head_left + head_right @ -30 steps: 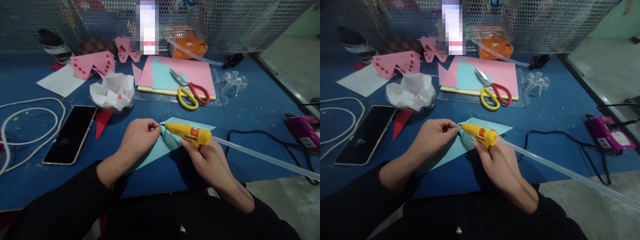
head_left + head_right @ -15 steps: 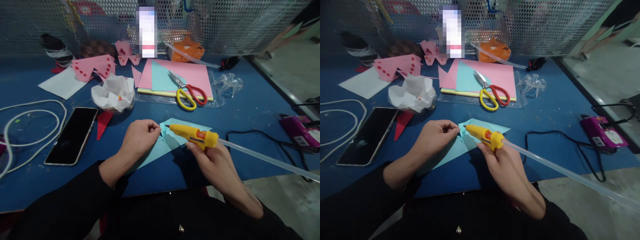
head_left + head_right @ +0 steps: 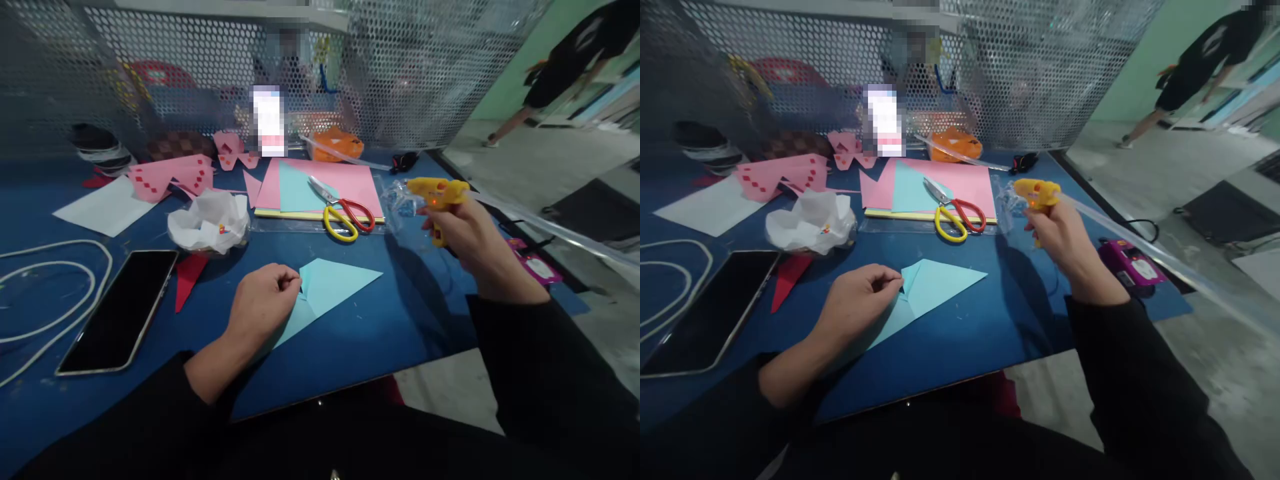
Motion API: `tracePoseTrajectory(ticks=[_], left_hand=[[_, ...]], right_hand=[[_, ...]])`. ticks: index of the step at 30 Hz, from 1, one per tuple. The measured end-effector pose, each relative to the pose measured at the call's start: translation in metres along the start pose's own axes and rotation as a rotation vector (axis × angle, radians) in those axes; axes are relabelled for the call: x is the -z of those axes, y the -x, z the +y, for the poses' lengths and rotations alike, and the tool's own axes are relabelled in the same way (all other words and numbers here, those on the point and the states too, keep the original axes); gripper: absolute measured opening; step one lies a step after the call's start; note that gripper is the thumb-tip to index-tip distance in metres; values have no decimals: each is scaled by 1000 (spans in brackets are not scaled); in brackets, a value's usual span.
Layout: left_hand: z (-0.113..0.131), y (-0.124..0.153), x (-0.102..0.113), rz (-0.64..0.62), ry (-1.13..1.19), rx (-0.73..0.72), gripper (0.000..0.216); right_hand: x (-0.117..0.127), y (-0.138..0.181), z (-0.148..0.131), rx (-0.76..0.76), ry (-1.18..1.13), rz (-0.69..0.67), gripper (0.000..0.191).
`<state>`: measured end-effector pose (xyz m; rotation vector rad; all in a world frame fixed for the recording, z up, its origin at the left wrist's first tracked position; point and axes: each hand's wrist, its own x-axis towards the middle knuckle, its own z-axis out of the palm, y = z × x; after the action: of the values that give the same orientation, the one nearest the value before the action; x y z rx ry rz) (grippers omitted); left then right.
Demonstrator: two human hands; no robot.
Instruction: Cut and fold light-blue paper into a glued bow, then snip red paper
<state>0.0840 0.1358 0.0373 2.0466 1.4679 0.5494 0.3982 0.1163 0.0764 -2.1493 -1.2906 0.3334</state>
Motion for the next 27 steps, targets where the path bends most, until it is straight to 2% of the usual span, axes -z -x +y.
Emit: tracePoseTrajectory(ticks=[3, 6, 11, 14, 18, 21, 25, 27], left_hand=[[-1, 1, 0, 15, -2, -22, 19], [-1, 1, 0, 24, -3, -44, 20], [-4, 1, -1, 39, 3, -74, 20], [-5, 1, -1, 46, -2, -86, 19], [-5, 1, -3, 64, -30, -105, 17], [-5, 2, -4, 87, -64, -142, 18], [-5, 6, -6, 124, -134, -218, 20], [-6, 9, -8, 142, -185, -263, 22]], right_hand=[[-2, -41, 8, 2, 200, 96, 30], [-8, -68, 13, 35, 381, 137, 31], [-20, -88, 20, 111, 591, 146, 25], [-23, -90, 24, 161, 686, 122, 28], [-21, -84, 23, 217, 730, 114, 33], [-16, -71, 15, 250, 696, 173, 33], [-11, -30, -7, 336, 573, 331, 49], [-16, 3, -19, 455, 502, 323, 48]])
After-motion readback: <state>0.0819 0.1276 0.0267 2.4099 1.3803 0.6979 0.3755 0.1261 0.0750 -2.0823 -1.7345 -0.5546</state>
